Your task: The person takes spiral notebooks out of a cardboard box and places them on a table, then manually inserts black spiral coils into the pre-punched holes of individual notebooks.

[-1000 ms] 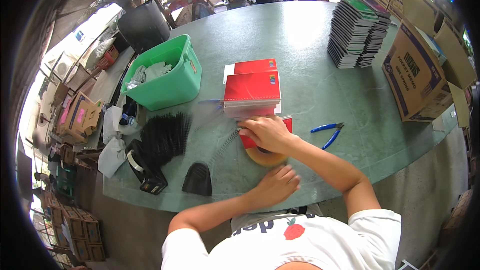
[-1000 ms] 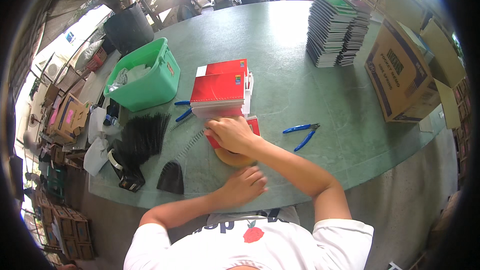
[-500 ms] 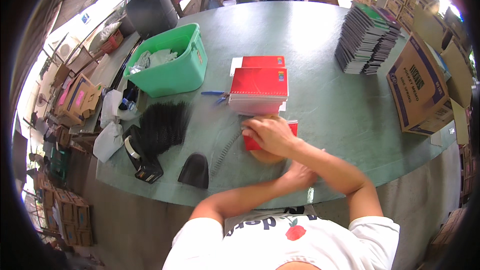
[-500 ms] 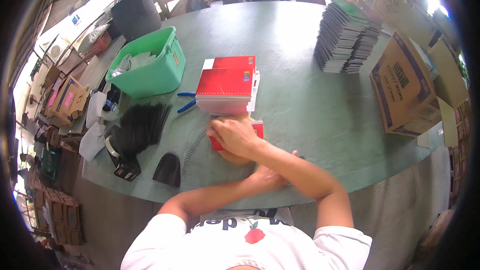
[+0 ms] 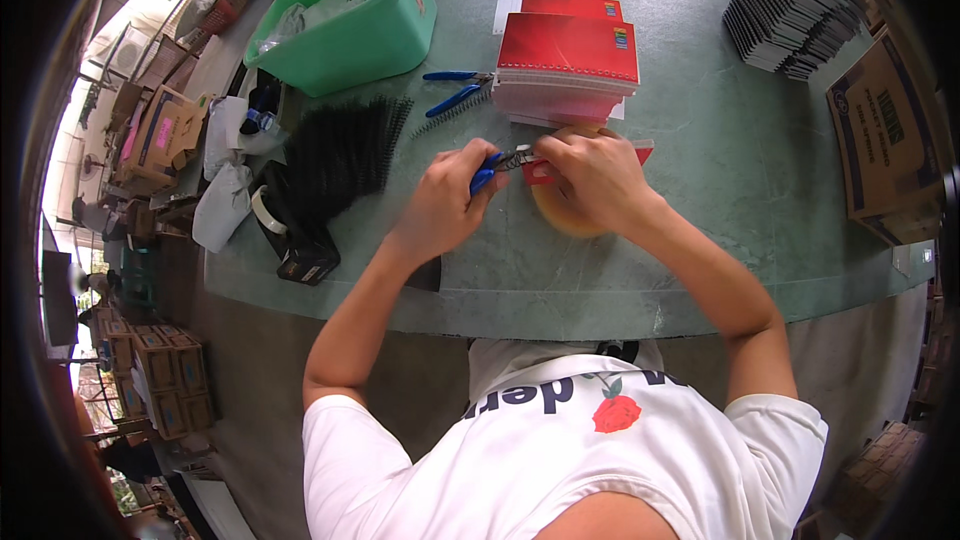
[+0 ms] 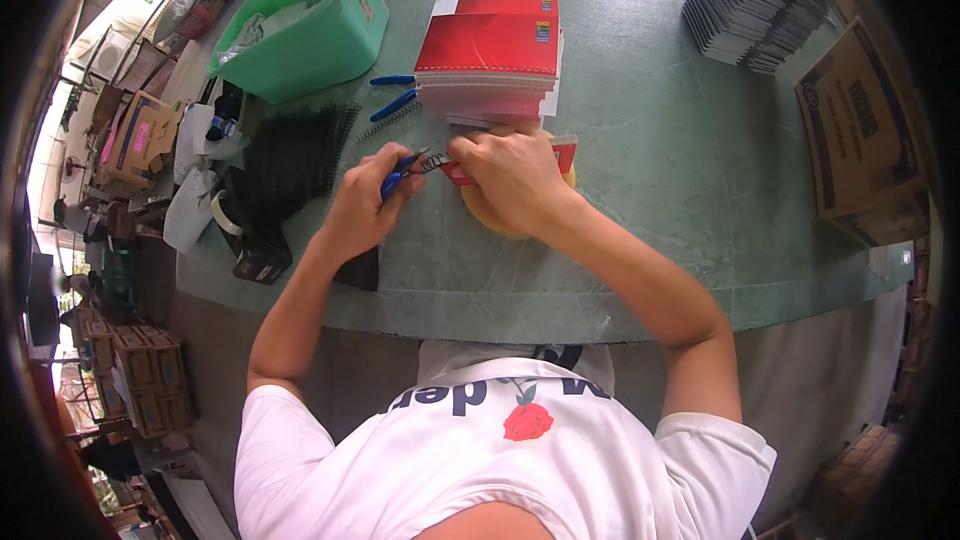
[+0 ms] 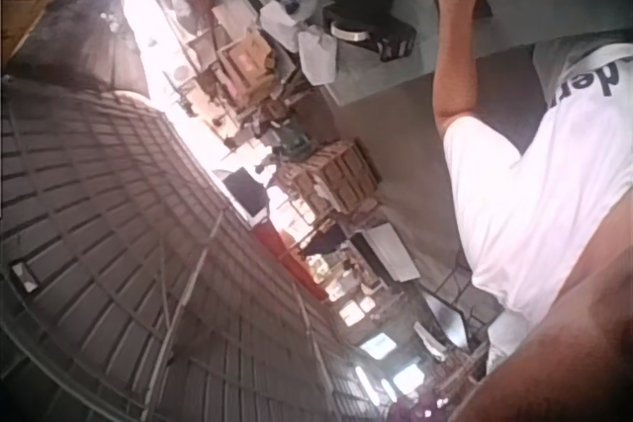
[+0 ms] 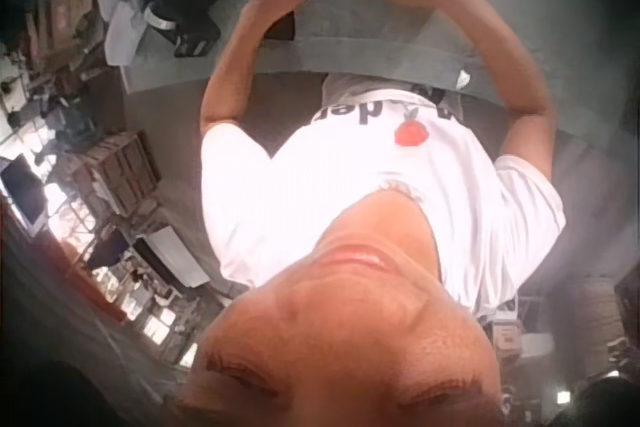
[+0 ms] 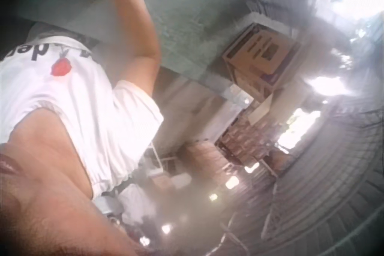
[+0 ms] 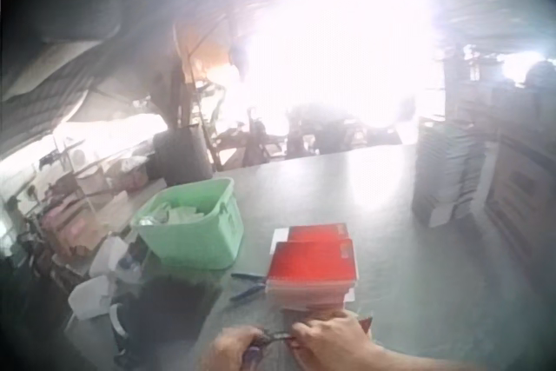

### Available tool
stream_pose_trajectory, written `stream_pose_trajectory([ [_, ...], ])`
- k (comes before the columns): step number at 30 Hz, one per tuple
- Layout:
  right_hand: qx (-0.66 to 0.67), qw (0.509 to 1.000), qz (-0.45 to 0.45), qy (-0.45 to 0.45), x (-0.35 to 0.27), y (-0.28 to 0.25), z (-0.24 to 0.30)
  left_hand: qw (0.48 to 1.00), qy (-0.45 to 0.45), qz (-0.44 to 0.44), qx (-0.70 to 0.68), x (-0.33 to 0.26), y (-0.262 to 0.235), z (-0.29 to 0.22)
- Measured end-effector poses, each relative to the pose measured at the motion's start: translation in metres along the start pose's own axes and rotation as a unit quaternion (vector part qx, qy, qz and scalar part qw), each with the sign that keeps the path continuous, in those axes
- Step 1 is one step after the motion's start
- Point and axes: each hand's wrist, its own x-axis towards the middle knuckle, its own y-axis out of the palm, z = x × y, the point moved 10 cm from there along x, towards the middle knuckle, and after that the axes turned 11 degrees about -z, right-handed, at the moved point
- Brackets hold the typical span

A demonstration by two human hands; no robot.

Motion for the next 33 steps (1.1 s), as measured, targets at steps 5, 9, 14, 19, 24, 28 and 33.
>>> stream_pose_trajectory([
  [5,0.005,0.999,0.008,0.033,-0.003,0.002,-0.004,0.993,-0.083,0.009,-0.078,0.009,0.01,0.022],
  [9,0.073,0.993,-0.09,0.03,-0.001,-0.008,-0.009,0.994,-0.097,0.011,-0.05,0.017,0.007,0.02],
  [14,0.108,0.992,-0.044,0.038,0.001,-0.007,-0.006,0.998,-0.05,-0.009,-0.021,0.018,0.005,0.014],
  [19,0.13,0.983,-0.115,0.057,0.002,-0.013,-0.01,0.999,0.023,-0.006,0.024,0.02,0.0,0.002],
  [24,0.105,0.988,-0.069,0.091,0.001,-0.006,-0.013,0.988,-0.051,0.104,0.098,0.018,-0.011,-0.006],
  [28,0.128,0.982,-0.094,0.102,0.004,-0.012,-0.014,0.96,-0.05,0.189,0.199,0.011,-0.002,-0.009],
  [33,0.157,0.977,-0.109,0.098,0.004,-0.014,-0.011,0.93,-0.022,0.215,0.297,0.011,0.006,-0.011],
])
